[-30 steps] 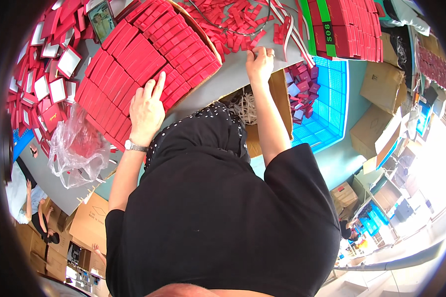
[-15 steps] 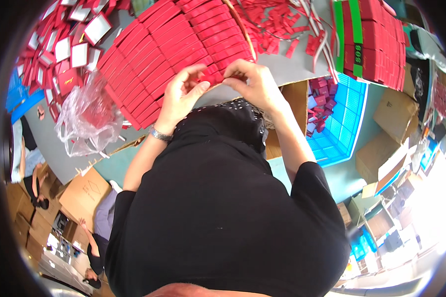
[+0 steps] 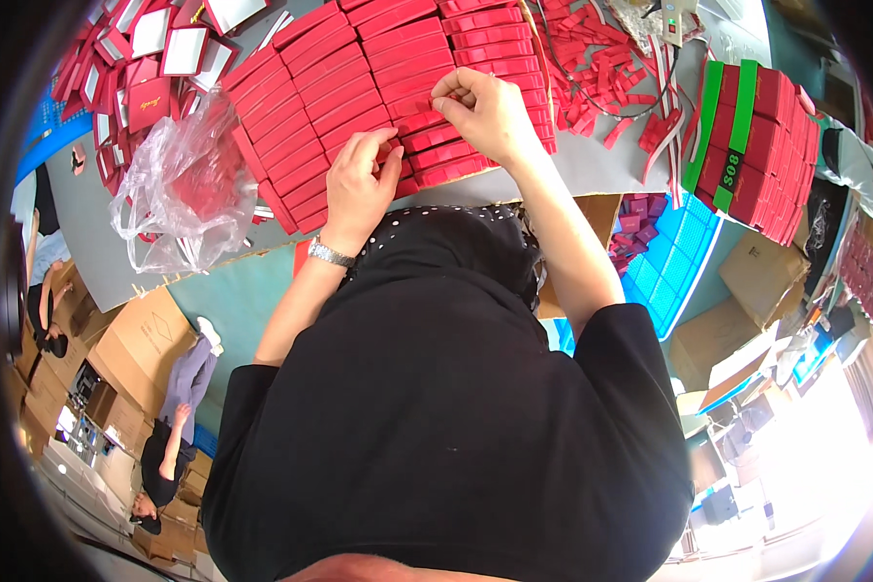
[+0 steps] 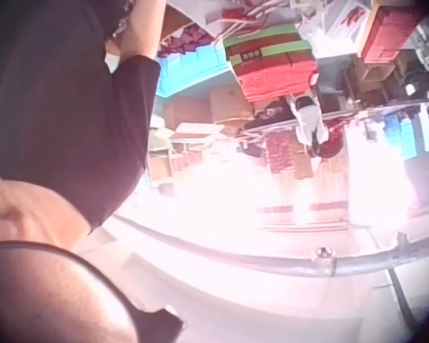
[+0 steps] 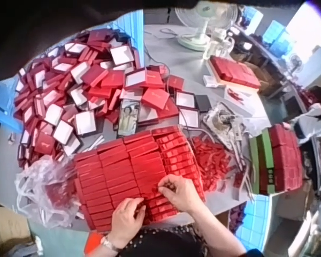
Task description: Gluing ribbons to red gift boxes using a hot glue gun.
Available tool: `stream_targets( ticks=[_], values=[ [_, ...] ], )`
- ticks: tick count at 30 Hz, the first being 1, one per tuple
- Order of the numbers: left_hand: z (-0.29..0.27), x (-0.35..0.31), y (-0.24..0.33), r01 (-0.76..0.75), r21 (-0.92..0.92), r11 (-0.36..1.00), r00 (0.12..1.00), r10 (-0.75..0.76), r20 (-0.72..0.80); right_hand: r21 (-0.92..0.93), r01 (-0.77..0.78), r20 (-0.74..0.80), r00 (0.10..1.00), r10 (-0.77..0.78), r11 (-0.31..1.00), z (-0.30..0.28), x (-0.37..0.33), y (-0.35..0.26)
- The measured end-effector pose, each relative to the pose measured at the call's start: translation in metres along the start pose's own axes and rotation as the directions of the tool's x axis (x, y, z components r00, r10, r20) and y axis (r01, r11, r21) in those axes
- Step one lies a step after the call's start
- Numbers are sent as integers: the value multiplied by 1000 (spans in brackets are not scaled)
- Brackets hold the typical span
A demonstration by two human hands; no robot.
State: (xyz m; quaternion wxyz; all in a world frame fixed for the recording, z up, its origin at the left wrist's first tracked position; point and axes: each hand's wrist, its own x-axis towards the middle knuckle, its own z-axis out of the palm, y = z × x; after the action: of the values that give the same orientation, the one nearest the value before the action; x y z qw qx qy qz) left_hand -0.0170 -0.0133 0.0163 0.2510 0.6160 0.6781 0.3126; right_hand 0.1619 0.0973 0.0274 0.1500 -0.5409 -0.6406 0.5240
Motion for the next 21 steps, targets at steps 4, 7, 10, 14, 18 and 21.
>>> stream_targets(
  ticks=[4,7,10,14,18,21],
  values=[
    [-1,2,-6,-121,93,988,992,118,40,-96,-2,21,1000,4,995,2,5,-3],
    [-1,5,-6,-149,156,976,986,136,92,-87,2,-2,1000,-2,996,3,7,0],
    [-1,7,-7,-178,202,963,979,153,135,-80,6,-9,1000,-7,997,3,8,1],
    [1,8,-8,-193,251,948,972,150,183,-86,10,-16,1000,-12,996,4,9,0],
    [0,10,-3,-197,278,940,968,141,208,-141,56,-85,994,-69,988,8,8,1],
    [1,11,0,-189,289,939,967,125,224,-371,150,-205,949,-238,916,14,5,0]
  ],
)
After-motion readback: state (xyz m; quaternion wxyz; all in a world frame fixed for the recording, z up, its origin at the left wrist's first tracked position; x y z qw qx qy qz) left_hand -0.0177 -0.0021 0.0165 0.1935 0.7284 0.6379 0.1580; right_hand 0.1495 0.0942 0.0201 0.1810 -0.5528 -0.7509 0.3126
